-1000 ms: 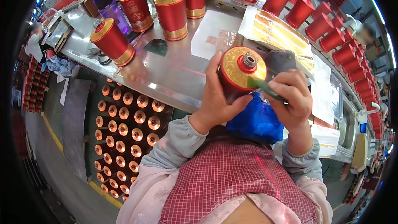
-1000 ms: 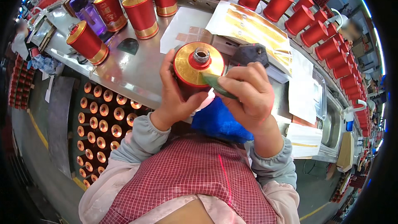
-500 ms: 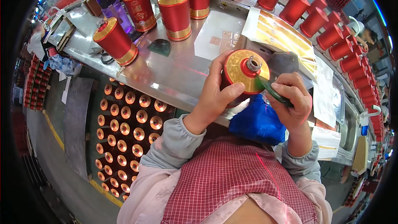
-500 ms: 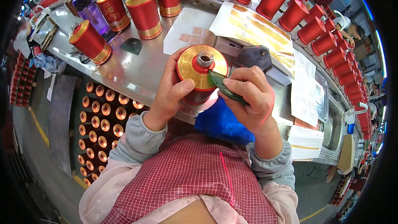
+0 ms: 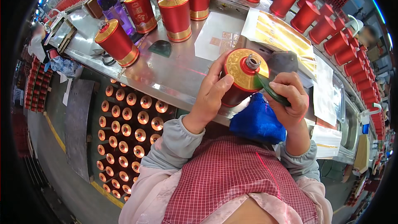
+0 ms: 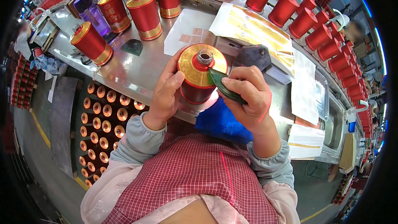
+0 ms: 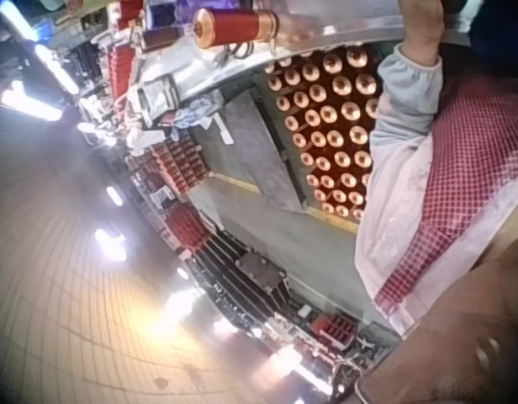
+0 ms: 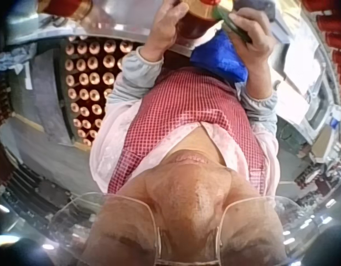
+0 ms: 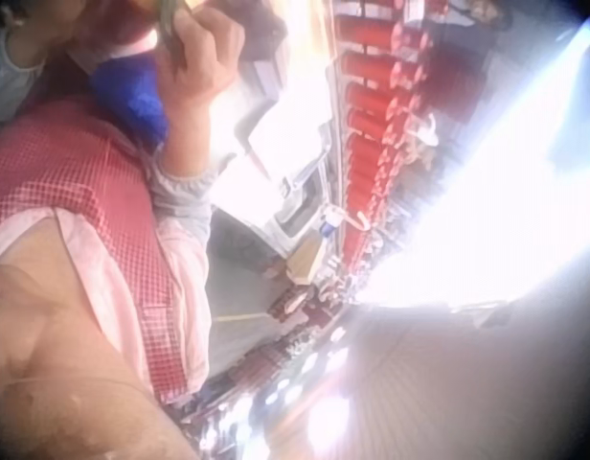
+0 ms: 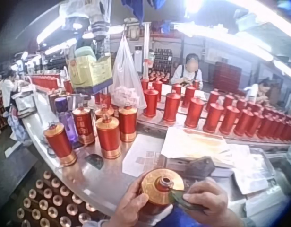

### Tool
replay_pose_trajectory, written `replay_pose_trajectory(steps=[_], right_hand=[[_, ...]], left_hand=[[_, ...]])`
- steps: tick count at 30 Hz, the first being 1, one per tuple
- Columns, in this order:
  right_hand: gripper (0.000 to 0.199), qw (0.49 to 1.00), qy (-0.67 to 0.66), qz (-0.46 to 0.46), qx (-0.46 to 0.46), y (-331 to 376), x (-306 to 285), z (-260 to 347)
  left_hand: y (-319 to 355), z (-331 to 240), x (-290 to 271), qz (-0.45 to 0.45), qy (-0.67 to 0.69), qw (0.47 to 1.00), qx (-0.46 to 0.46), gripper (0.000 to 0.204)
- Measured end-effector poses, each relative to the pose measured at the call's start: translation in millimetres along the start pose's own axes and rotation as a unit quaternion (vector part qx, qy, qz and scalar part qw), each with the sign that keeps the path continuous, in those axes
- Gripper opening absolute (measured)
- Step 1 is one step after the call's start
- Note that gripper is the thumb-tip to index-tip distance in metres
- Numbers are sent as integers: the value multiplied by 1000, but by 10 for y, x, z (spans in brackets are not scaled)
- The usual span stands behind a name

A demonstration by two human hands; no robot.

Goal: Applying decorative labels and gold bands to red cylindrical canisters in a manufacturing setting.

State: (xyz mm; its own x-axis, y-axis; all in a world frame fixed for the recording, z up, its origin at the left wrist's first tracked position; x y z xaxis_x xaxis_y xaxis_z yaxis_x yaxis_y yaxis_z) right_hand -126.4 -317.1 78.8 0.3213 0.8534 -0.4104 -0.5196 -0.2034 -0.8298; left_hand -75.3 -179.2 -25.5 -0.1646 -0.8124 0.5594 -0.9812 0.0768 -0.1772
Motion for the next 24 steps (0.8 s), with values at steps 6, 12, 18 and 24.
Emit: replay_pose_trajectory(steps=[6,12,18,24], right_hand=[[32,1000,15,12,-6,-25,-9,22],[32,998,62,11,-22,-73,-9,91],[36,996,73,49,-26,-173,70,219],[31,989,101,50,-94,-232,154,316]], left_hand=[[-2,-109,-7,63,-193,972,115,91],[-31,-55,47,51,-304,934,182,105],[183,-246,162,-69,-417,832,360,100],[245,-288,157,-131,-419,814,381,97]])
Point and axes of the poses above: each hand's wrist, its own y-axis away from the middle knuckle, its own x-axis out of the palm, z = x × y, the point moved 10 cm from there along -y, towards the middle knuckle, and after that the axes turned 11 degrees about -z, right-handed, at the moved point
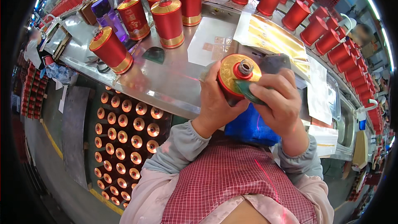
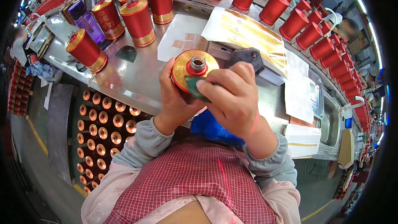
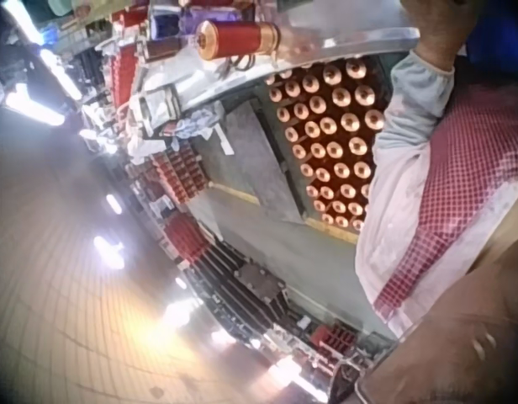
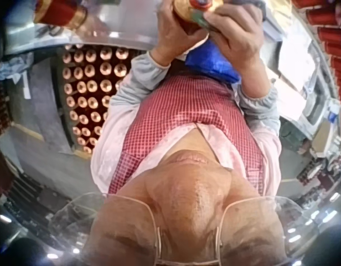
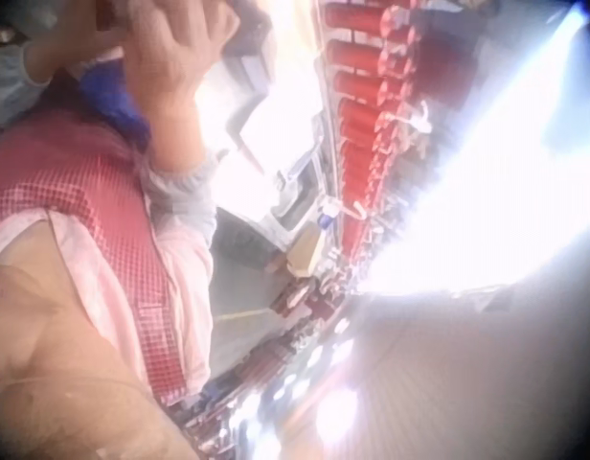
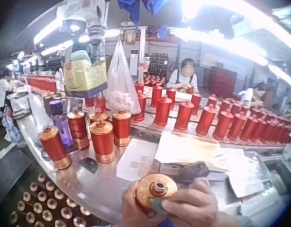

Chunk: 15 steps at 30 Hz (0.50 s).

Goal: Applying decorative labels and gold bands to red cylindrical canisters in a manufacturing setting.

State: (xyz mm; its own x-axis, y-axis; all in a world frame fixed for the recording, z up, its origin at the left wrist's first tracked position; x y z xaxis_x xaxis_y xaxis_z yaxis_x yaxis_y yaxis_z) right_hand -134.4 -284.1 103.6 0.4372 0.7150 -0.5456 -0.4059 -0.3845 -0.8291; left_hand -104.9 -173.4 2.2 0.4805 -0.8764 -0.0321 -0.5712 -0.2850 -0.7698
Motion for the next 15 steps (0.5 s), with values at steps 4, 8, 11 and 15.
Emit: replay_pose_trajectory(steps=[4,8,11,15], right_hand=[[28,997,-48,32,-48,27,58,154],[26,992,-106,66,-21,77,85,92],[18,952,-186,123,211,206,153,-301],[29,845,-123,-40,519,719,-29,-1206]], left_hand=[[35,-6,15,-7,31,999,17,98],[-31,-7,18,-5,36,999,13,97],[23,93,33,29,54,998,-18,100],[69,151,108,50,91,993,-55,101]])
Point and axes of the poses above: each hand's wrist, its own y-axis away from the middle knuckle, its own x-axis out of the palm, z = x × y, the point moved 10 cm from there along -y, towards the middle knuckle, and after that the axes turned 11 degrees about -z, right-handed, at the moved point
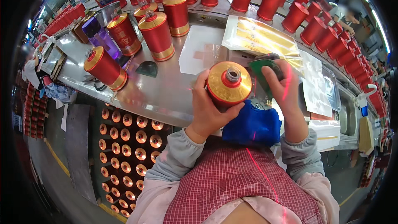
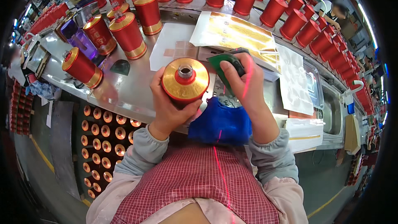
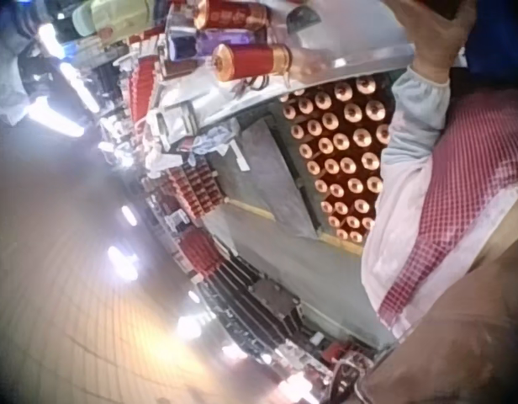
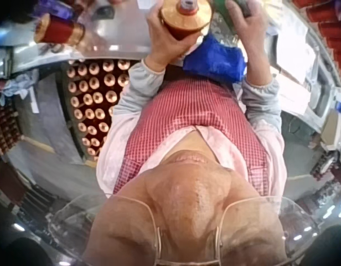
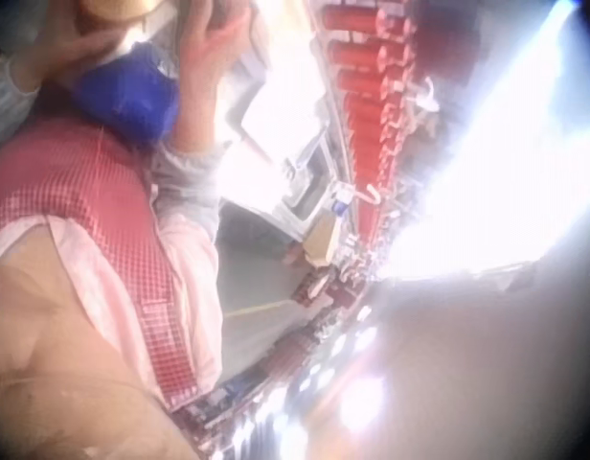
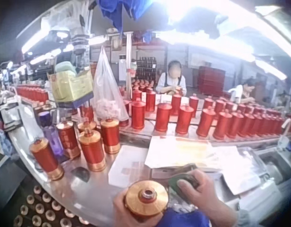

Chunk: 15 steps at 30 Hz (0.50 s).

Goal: Applying decorative labels and gold bands to red cylindrical canisters in a manufacturing setting.

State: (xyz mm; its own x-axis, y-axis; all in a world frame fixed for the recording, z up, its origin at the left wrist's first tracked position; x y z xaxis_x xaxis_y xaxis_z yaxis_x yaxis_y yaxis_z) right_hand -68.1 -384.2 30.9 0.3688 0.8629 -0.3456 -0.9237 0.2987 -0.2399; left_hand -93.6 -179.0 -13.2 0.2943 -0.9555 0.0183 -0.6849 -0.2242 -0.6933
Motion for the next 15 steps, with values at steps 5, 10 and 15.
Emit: replay_pose_trajectory(steps=[5,10,15], right_hand=[[28,991,36,-12,-131,-171,102,179],[24,987,-26,83,-138,-158,326,308],[25,980,-91,127,-126,-283,387,357]], left_hand=[[-13,132,42,87,99,989,-73,108],[-148,-142,30,76,157,974,-146,112],[-144,56,72,63,62,990,-112,96]])
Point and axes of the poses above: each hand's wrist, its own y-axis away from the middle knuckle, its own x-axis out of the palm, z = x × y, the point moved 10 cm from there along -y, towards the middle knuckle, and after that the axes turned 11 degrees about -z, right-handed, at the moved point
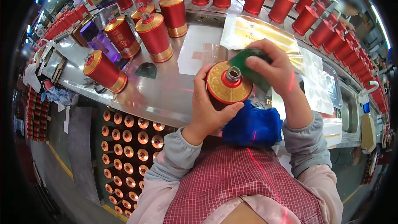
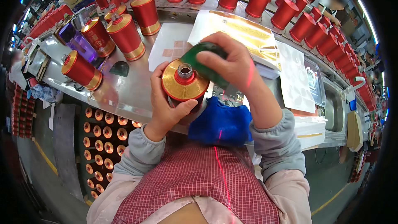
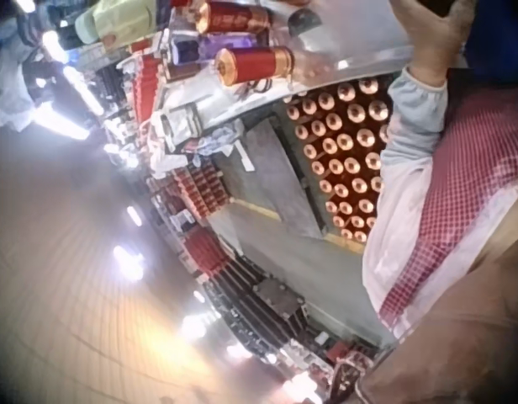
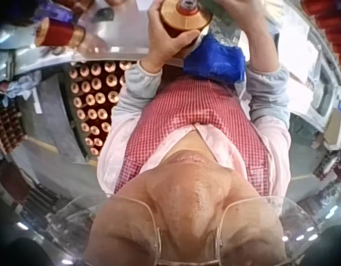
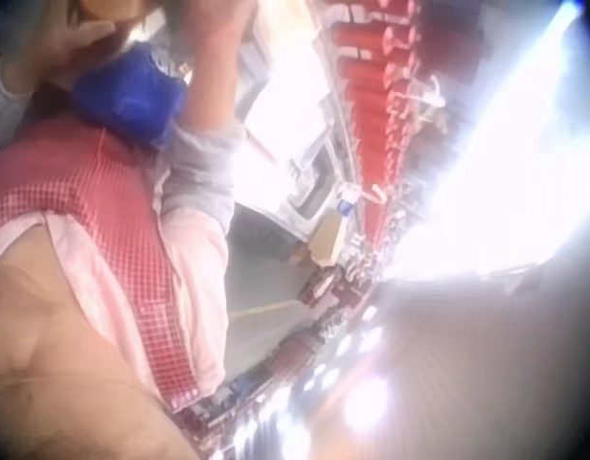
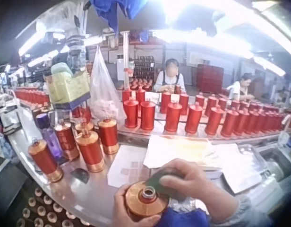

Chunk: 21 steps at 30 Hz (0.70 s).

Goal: Applying decorative labels and gold bands to red cylindrical canisters in a manufacturing setting.

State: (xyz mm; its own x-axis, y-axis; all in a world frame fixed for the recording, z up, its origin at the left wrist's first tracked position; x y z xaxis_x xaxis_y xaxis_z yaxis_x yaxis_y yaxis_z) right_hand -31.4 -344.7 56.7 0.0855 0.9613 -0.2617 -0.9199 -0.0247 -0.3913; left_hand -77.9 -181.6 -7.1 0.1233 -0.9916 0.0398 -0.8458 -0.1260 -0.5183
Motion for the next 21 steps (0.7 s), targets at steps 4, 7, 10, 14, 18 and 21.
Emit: replay_pose_trajectory(steps=[4,7,10,14,18,21], right_hand=[[25,1000,4,-1,17,-110,19,-119],[25,999,15,41,11,-113,128,-21],[24,971,234,-27,-42,-246,-17,-10],[22,998,29,49,-3,-111,161,-25],[24,996,1,84,-27,-140,220,102],[24,997,66,43,3,-291,191,-45]], left_hand=[[-53,98,16,7,118,990,-71,88],[-41,93,44,40,176,980,-80,87],[-42,163,69,95,195,969,-120,88],[-25,31,-42,98,85,990,-53,92],[56,136,71,60,124,985,-103,92],[11,170,94,82,166,972,-142,90]])
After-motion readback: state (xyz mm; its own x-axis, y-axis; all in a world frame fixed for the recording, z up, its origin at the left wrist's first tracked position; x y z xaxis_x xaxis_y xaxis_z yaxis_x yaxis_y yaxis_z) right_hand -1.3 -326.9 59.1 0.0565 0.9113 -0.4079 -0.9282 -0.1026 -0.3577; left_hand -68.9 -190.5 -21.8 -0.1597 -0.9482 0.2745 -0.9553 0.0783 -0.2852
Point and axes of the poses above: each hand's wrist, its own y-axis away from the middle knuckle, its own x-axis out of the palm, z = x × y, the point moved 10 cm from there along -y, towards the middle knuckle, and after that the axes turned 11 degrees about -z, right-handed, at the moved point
